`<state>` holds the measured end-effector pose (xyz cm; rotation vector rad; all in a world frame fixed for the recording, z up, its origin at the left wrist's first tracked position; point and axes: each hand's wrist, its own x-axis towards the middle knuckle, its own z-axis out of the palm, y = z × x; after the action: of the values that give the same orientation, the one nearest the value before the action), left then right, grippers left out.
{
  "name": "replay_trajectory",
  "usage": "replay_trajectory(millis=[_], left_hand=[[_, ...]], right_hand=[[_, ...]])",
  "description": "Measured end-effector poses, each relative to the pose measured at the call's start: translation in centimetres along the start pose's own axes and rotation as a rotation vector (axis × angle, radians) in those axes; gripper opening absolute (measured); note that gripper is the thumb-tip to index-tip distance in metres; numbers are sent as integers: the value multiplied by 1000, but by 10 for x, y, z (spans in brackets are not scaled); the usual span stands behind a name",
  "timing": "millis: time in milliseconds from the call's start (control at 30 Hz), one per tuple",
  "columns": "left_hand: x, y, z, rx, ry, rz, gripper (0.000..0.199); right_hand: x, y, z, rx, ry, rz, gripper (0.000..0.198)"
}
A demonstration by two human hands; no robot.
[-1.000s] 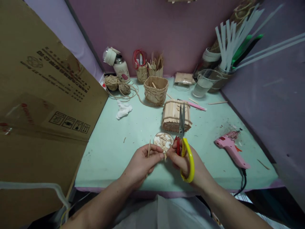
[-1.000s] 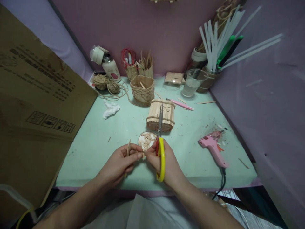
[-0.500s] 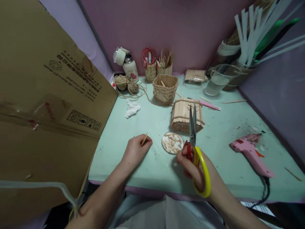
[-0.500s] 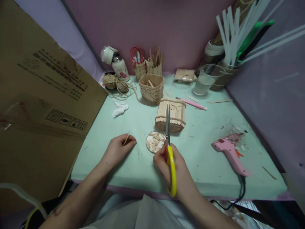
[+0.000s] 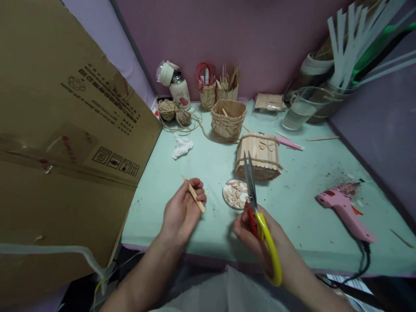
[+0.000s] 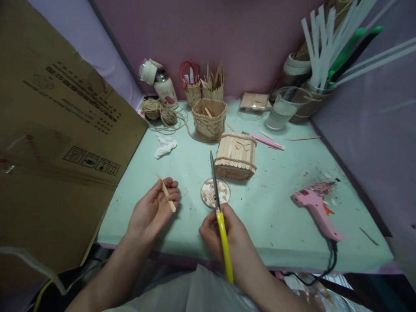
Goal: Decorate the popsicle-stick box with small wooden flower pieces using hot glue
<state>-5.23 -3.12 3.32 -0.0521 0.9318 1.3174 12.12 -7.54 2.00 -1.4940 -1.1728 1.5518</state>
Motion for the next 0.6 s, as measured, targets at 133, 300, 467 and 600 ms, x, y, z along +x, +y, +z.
replay_trajectory(millis=[133, 300, 467, 600], left_hand=[[-5, -22, 5, -107, -27, 7, 32], [-7, -37, -2, -102, -26, 80, 28], [-8, -34, -18, 15, -45, 90, 21], [-10, 0, -31, 341, -47, 364, 33]], right_hand=[[10, 9, 11, 68, 22, -80, 31], [18, -3, 19, 108, -5, -103, 35], [28, -8, 19, 6, 79, -126, 26], [28, -16, -5, -86, -38, -145, 21]])
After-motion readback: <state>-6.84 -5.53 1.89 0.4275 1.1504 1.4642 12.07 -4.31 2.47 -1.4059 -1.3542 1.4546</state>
